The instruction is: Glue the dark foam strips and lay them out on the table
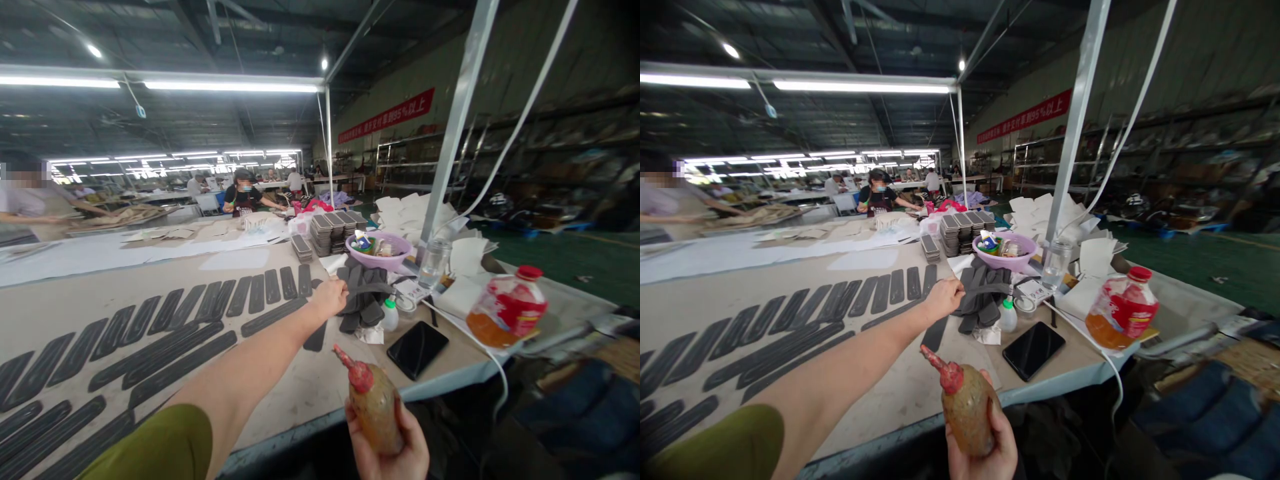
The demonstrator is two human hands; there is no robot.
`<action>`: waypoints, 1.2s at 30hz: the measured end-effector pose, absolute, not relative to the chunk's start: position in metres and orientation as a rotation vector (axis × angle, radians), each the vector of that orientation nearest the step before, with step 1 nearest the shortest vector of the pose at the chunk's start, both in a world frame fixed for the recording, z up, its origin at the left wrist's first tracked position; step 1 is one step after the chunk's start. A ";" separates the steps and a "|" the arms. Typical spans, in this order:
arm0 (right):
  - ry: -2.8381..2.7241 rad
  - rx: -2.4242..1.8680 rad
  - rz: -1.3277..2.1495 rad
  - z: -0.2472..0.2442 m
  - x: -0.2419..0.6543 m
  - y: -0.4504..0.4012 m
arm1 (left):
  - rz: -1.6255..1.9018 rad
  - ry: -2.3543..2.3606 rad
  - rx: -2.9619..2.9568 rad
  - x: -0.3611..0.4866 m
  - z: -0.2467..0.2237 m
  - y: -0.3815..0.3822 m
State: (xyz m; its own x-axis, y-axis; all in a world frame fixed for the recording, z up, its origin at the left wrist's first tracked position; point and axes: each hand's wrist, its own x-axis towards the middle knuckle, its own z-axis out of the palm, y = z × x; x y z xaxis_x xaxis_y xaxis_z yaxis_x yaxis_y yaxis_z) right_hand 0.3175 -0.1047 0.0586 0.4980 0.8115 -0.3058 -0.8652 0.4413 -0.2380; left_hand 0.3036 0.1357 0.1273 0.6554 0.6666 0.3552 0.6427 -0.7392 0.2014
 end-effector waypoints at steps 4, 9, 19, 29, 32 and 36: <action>0.137 -0.399 1.038 0.056 0.317 -0.103 | 0.585 1.108 2.808 0.307 0.115 0.140; 0.195 -0.394 1.081 0.060 0.316 -0.101 | 0.557 1.168 2.785 0.305 0.111 0.141; 0.154 -0.406 1.081 0.057 0.315 -0.101 | 0.593 1.299 2.688 0.304 0.110 0.139; 0.175 -0.444 1.059 0.060 0.315 -0.101 | 0.693 1.124 2.717 0.298 0.105 0.141; 0.234 -0.448 1.075 0.064 0.315 -0.101 | 0.712 1.084 2.716 0.295 0.100 0.140; 0.271 -0.443 1.082 0.069 0.314 -0.102 | 0.718 1.024 2.718 0.291 0.094 0.136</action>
State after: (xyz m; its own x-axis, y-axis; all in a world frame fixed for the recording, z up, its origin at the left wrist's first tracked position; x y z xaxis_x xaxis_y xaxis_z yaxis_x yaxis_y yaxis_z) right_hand 0.3142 -0.1016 0.0695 0.4492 0.7870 -0.4229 -0.8935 0.3949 -0.2139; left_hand 0.2913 0.1358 0.0944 0.6522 0.6544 0.3826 0.5827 -0.7556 0.2991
